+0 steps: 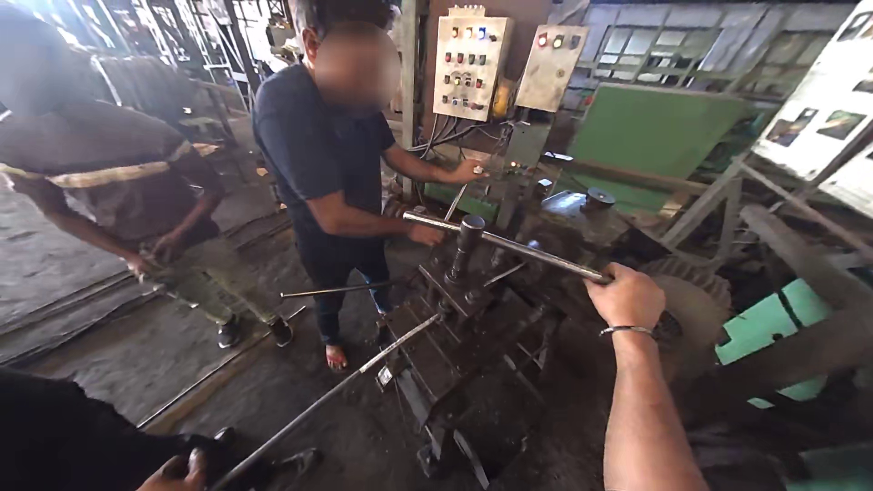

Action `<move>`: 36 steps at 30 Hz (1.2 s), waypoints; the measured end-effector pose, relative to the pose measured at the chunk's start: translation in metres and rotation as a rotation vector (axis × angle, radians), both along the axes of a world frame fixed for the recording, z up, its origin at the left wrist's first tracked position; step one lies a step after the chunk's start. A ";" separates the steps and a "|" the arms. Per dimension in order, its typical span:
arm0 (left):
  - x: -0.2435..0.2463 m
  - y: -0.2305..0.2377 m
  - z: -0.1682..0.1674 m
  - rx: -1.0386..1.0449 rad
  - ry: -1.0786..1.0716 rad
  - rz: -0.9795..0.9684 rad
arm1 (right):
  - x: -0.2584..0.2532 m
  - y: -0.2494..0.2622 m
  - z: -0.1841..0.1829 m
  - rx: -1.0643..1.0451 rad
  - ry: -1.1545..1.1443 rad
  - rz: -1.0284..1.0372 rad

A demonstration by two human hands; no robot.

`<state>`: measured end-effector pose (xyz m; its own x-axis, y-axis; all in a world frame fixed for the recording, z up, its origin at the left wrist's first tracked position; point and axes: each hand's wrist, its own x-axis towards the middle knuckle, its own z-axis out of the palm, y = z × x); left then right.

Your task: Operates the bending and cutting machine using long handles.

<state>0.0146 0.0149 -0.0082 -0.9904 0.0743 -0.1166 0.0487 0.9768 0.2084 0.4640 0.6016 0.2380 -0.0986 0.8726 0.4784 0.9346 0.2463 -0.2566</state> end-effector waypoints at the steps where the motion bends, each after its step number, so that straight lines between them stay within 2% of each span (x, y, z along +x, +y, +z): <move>1: 0.001 0.001 0.000 -0.003 0.001 0.003 | 0.000 0.000 0.000 -0.002 -0.001 0.000; 6: 0.004 0.002 0.002 0.031 0.020 0.000 | 0.001 0.001 0.000 -0.008 0.010 0.019; 9: -0.001 -0.002 -0.009 0.083 0.039 -0.010 | 0.004 0.001 -0.002 0.014 -0.002 0.042; 20: -0.004 -0.004 -0.011 0.106 -0.001 -0.008 | 0.006 0.003 -0.001 0.009 -0.016 0.029; 36: 0.000 0.001 -0.016 0.088 0.047 0.025 | 0.005 0.009 -0.001 -0.004 -0.020 0.023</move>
